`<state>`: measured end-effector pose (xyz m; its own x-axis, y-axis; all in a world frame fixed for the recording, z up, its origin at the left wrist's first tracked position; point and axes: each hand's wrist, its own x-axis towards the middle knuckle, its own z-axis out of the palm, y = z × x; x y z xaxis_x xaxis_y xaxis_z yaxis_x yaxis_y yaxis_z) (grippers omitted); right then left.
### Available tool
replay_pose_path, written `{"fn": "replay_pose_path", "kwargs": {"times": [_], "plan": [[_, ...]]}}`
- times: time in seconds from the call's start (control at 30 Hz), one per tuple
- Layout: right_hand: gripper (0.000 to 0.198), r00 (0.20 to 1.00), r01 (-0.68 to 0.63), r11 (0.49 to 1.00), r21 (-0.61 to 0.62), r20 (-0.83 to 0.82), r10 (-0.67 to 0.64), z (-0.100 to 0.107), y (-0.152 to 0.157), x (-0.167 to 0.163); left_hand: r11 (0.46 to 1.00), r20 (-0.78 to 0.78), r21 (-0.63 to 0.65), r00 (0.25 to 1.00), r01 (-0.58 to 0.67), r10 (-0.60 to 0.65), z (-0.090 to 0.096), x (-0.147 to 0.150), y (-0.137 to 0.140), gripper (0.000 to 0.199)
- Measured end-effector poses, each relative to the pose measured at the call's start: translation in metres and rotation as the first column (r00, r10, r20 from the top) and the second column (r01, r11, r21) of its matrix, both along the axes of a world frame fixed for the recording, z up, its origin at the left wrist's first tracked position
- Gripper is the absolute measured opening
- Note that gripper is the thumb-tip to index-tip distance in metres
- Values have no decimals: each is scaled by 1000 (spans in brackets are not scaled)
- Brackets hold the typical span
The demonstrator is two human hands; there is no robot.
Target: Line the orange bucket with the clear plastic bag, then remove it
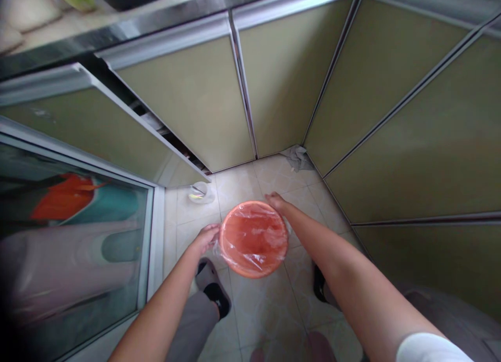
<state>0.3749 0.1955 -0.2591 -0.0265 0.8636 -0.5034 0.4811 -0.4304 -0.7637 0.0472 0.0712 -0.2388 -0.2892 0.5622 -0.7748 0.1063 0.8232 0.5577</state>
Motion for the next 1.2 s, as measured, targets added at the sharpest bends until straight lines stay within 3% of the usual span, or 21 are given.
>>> {"fn": "replay_pose_path", "kwargs": {"times": [0.1,0.2,0.27,0.33,0.4,0.5,0.63,0.9,1.2], "plan": [[21,970,35,970,240,225,-91,32,-24,4,998,-25,-53,999,20,-21,14,-7,-15,44],[21,933,-233,871,433,353,74,69,-72,0,994,-26,-100,998,46,-49,20,-7,-34,44],[20,872,-462,796,392,367,325,89,-111,-6,990,-15,-119,997,71,-74,21,-4,-49,41],[23,747,-656,698,287,381,545,100,-149,-14,987,-6,-123,995,101,-103,18,1,-64,38],[30,614,-777,605,172,419,669,104,-180,-18,986,-7,-110,991,129,-131,14,6,-79,35],[38,468,-860,504,79,512,720,100,-213,-20,985,-39,-58,986,162,-164,6,12,-96,35],[24,353,-913,400,74,634,688,92,-234,-21,980,-110,0,974,201,-200,-6,15,-107,35],[22,273,-946,315,74,702,657,82,-243,-28,965,-232,44,942,259,-242,-18,12,-108,28],[31,301,-934,346,85,707,640,70,-259,-27,957,-317,70,915,283,-248,-34,20,-109,25]]}}
